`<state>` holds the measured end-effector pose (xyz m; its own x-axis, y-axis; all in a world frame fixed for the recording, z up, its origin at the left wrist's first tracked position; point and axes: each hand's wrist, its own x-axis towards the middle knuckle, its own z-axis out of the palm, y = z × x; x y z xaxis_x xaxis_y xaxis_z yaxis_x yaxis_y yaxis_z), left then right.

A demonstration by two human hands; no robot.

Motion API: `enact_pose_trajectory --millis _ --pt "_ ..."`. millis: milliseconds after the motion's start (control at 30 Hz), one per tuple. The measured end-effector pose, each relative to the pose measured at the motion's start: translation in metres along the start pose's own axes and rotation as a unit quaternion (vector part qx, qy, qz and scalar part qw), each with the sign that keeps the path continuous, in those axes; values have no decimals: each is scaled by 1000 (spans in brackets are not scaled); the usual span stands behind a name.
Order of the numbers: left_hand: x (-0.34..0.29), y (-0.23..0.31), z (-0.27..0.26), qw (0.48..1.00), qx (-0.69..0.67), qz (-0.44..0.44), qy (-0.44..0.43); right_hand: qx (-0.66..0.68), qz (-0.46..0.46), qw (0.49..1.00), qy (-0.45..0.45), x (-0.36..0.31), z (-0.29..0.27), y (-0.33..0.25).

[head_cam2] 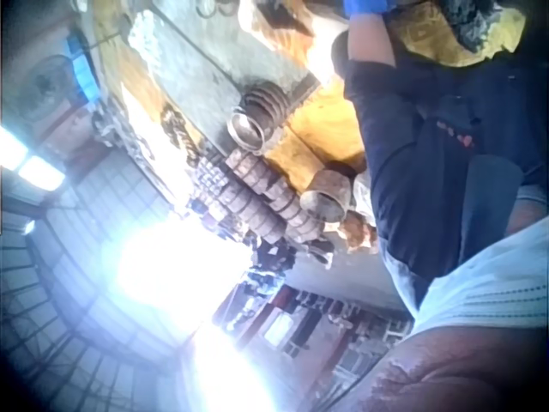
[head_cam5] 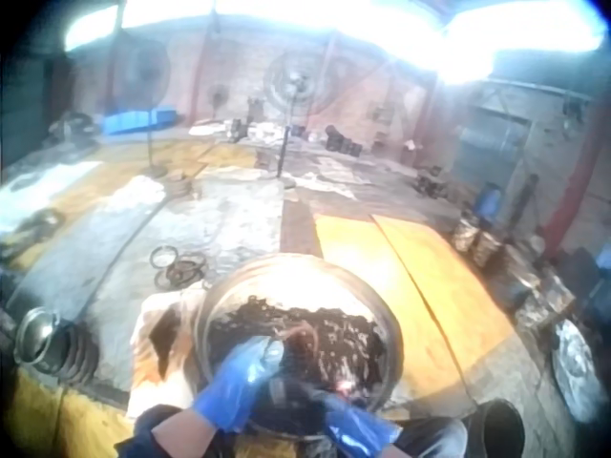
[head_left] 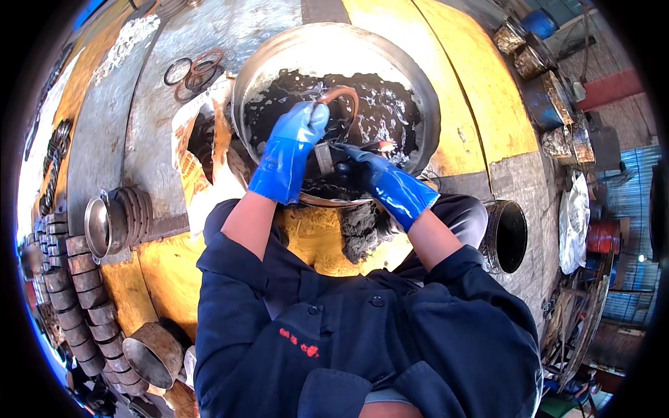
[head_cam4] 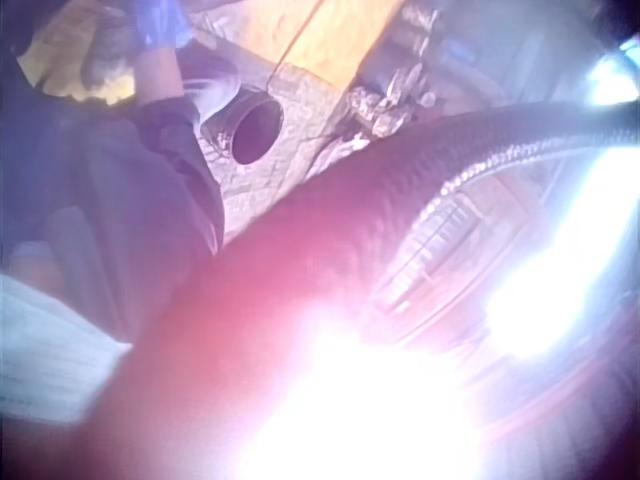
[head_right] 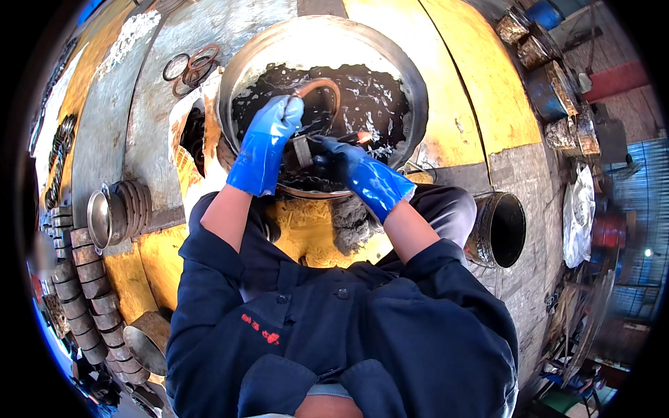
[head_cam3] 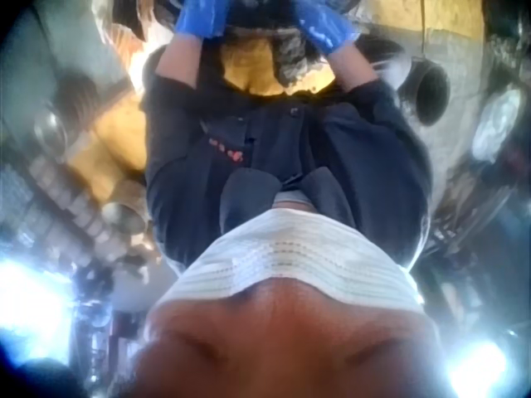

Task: The person cleans circular metal components in a large basin of dark fluid, using a handheld brush to scrub the surfaces while wearing protective gloves.

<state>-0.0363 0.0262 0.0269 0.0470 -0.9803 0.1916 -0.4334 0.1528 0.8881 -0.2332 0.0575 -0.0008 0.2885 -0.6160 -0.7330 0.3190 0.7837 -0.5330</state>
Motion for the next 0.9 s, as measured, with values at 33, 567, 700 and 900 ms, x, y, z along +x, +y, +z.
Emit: enact_pose_trajectory --millis 33,567,700,900 --pt "7 -18 1 999 -44 16 -11 11 -71 997 -33 6 -10 -3" --pt "18 -63 7 884 -435 -169 14 -208 -269 941 -7 -30 -10 -51" --pt "14 -59 -3 993 110 -6 35 -458 -270 843 79 -31 -8 -77" --pt "8 2 -12 923 311 225 -13 -695 -387 606 31 -46 2 -72"
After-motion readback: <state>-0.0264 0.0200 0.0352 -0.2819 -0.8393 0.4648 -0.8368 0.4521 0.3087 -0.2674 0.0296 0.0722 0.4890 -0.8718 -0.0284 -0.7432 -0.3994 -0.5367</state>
